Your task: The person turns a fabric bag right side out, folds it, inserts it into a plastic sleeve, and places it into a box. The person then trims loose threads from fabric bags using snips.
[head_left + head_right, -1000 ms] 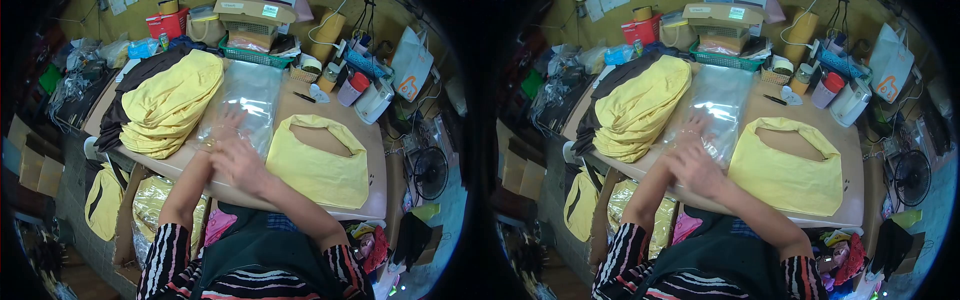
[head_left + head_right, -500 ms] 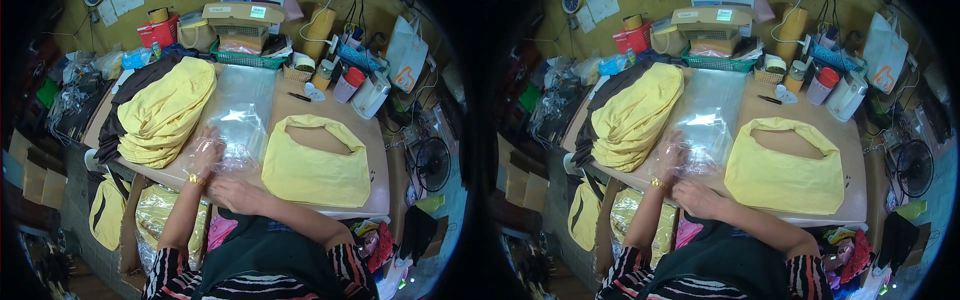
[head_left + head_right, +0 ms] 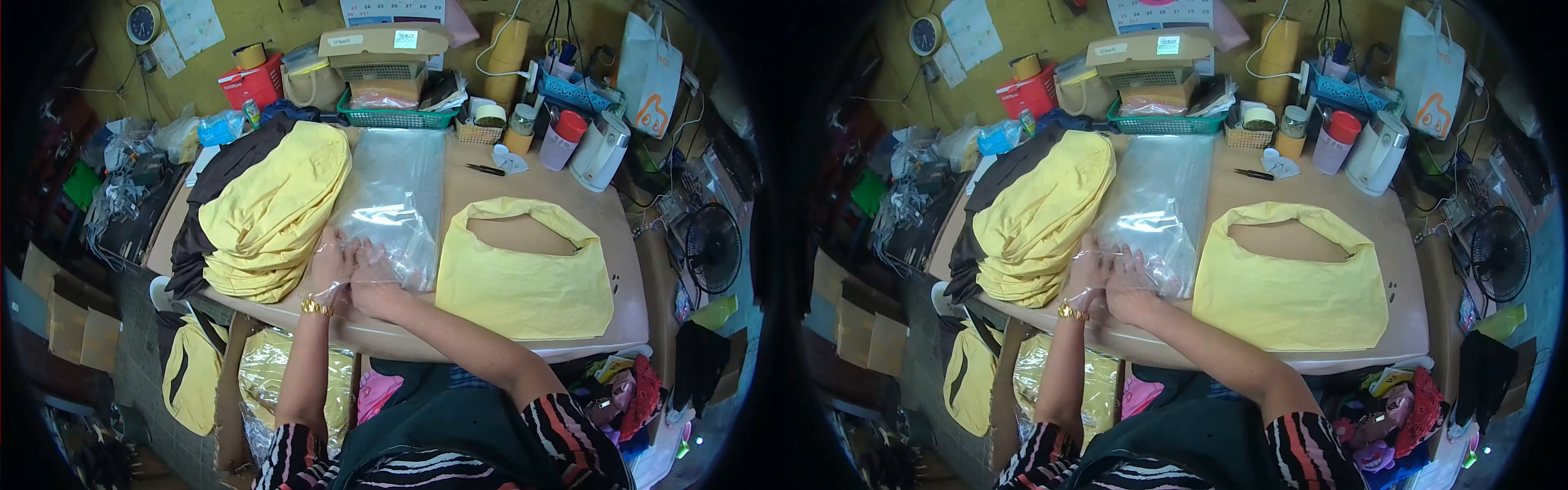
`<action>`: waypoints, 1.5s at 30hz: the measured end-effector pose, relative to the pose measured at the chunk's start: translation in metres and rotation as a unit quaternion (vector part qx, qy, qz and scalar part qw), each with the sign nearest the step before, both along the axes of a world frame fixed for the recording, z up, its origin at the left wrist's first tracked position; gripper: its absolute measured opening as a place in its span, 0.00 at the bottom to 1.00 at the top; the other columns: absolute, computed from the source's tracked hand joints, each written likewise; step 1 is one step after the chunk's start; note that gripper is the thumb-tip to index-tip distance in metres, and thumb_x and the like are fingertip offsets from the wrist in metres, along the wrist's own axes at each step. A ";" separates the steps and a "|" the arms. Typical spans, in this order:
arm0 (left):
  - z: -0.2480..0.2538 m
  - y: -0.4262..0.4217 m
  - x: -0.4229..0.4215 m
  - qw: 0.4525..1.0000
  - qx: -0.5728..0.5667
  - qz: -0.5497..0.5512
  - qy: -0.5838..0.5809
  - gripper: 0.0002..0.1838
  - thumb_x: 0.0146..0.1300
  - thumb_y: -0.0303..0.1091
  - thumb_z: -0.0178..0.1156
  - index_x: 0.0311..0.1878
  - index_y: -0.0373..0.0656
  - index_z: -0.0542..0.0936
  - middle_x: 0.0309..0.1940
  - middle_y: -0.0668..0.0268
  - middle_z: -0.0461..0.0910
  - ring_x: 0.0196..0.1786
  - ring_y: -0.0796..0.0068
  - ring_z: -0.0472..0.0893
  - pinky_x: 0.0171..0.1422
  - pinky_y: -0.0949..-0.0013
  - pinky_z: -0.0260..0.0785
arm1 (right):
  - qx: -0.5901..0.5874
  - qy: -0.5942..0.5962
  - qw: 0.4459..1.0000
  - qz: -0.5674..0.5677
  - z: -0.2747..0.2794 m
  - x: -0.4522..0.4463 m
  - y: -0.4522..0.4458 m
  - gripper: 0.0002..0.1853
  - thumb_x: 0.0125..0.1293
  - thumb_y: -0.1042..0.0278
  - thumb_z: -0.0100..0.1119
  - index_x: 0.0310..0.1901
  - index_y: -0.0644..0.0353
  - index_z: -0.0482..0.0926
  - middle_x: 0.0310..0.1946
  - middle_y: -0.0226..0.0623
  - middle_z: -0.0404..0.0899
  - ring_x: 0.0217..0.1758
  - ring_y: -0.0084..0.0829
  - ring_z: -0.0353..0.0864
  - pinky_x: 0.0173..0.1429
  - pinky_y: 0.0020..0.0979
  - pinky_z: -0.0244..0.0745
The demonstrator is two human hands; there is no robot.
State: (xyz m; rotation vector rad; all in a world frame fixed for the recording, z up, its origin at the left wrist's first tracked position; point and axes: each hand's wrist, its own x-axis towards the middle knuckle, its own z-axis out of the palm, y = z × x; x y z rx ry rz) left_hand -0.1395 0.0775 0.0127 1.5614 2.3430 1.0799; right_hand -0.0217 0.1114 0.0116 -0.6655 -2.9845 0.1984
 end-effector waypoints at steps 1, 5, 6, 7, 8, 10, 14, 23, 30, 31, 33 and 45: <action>-0.003 -0.004 -0.002 0.998 0.043 0.040 -0.005 0.21 0.60 0.41 0.61 0.47 0.33 0.73 0.41 0.41 0.79 0.44 0.46 0.79 0.45 0.54 0.71 | -0.024 -0.012 0.999 -0.024 0.002 -0.005 0.000 0.33 0.63 0.64 0.48 0.70 0.67 0.60 0.72 0.60 0.52 0.77 0.62 0.45 0.76 0.63 0.36; -0.041 -0.019 -0.002 0.992 0.097 -0.010 -0.085 0.20 0.65 0.29 0.54 0.59 0.32 0.73 0.53 0.47 0.79 0.56 0.56 0.79 0.60 0.63 0.70 | -0.036 0.061 0.993 -0.094 -0.038 -0.022 0.016 0.39 0.66 0.49 0.47 0.75 0.56 0.52 0.77 0.50 0.42 0.78 0.62 0.36 0.73 0.70 0.26; -0.038 -0.023 0.004 0.998 0.051 0.007 0.026 0.27 0.65 0.30 0.55 0.68 0.34 0.66 0.55 0.48 0.78 0.58 0.62 0.78 0.64 0.65 0.68 | -0.044 -0.009 0.994 -0.098 -0.024 -0.024 0.021 0.42 0.65 0.40 0.45 0.76 0.53 0.49 0.78 0.47 0.40 0.78 0.62 0.36 0.71 0.74 0.25; -0.038 -0.028 0.010 0.998 0.048 0.006 0.028 0.27 0.65 0.30 0.55 0.68 0.34 0.66 0.55 0.48 0.78 0.58 0.62 0.78 0.64 0.65 0.68 | -0.047 -0.008 0.994 -0.099 -0.024 -0.027 0.028 0.42 0.65 0.40 0.45 0.76 0.53 0.49 0.78 0.47 0.40 0.78 0.62 0.36 0.71 0.74 0.25; -0.038 -0.033 0.018 0.995 0.099 0.006 0.021 0.33 0.61 0.31 0.60 0.69 0.35 0.64 0.46 0.49 0.79 0.49 0.64 0.80 0.54 0.64 0.71 | -0.032 -0.015 0.994 -0.103 -0.024 -0.029 0.034 0.44 0.64 0.38 0.46 0.76 0.53 0.49 0.78 0.46 0.41 0.78 0.63 0.36 0.71 0.74 0.25; -0.033 -0.037 0.024 0.993 0.091 0.041 -0.068 0.37 0.59 0.29 0.61 0.71 0.35 0.60 0.41 0.52 0.79 0.43 0.71 0.79 0.48 0.69 0.73 | -0.075 -0.030 0.990 -0.116 -0.002 -0.029 0.042 0.45 0.61 0.39 0.54 0.75 0.49 0.51 0.77 0.46 0.42 0.78 0.62 0.34 0.71 0.73 0.22; -0.034 -0.033 0.016 0.889 0.254 0.030 -0.379 0.34 0.62 0.21 0.53 0.72 0.29 0.56 0.48 0.53 0.80 0.43 0.73 0.81 0.49 0.73 0.75 | -0.111 0.088 0.982 -0.124 -0.027 -0.033 0.039 0.45 0.60 0.36 0.53 0.75 0.46 0.52 0.77 0.43 0.43 0.78 0.62 0.34 0.72 0.73 0.23; -0.058 -0.061 0.040 0.958 0.084 0.022 -0.273 0.31 0.67 0.30 0.49 0.72 0.33 0.58 0.57 0.49 0.76 0.58 0.57 0.76 0.64 0.63 0.66 | -0.018 0.130 0.984 -0.123 -0.042 -0.048 0.063 0.35 0.69 0.35 0.36 0.72 0.42 0.58 0.75 0.42 0.51 0.79 0.57 0.40 0.70 0.74 0.19; 0.000 -0.077 0.077 0.971 -0.112 0.053 -0.207 0.21 0.70 0.34 0.48 0.64 0.38 0.72 0.53 0.45 0.78 0.58 0.48 0.77 0.60 0.57 0.68 | -0.102 0.007 0.989 -0.103 -0.026 -0.046 0.067 0.29 0.70 0.48 0.38 0.72 0.39 0.59 0.77 0.41 0.47 0.80 0.52 0.39 0.69 0.76 0.17; -0.028 -0.082 0.081 0.984 0.042 -0.067 -0.159 0.20 0.71 0.35 0.49 0.62 0.37 0.74 0.52 0.45 0.79 0.59 0.47 0.77 0.59 0.58 0.68 | -0.046 0.009 0.992 -0.117 -0.030 -0.048 0.083 0.30 0.69 0.51 0.42 0.73 0.38 0.56 0.76 0.44 0.49 0.79 0.53 0.42 0.68 0.78 0.21; 0.014 -0.085 0.111 0.971 0.064 -0.078 -0.215 0.20 0.71 0.35 0.48 0.62 0.38 0.74 0.53 0.44 0.78 0.58 0.47 0.77 0.60 0.57 0.68 | -0.081 0.019 0.991 -0.109 -0.042 -0.049 0.098 0.31 0.69 0.51 0.38 0.74 0.43 0.55 0.78 0.41 0.40 0.80 0.52 0.36 0.68 0.78 0.19; 0.020 -0.119 0.070 0.982 -0.183 -0.034 0.040 0.15 0.58 0.25 0.51 0.48 0.31 0.76 0.34 0.43 0.80 0.40 0.41 0.79 0.46 0.49 0.71 | -0.230 -0.101 0.958 -0.137 0.002 0.008 0.029 0.39 0.59 0.30 0.48 0.73 0.29 0.58 0.79 0.41 0.35 0.78 0.63 0.28 0.67 0.79 0.24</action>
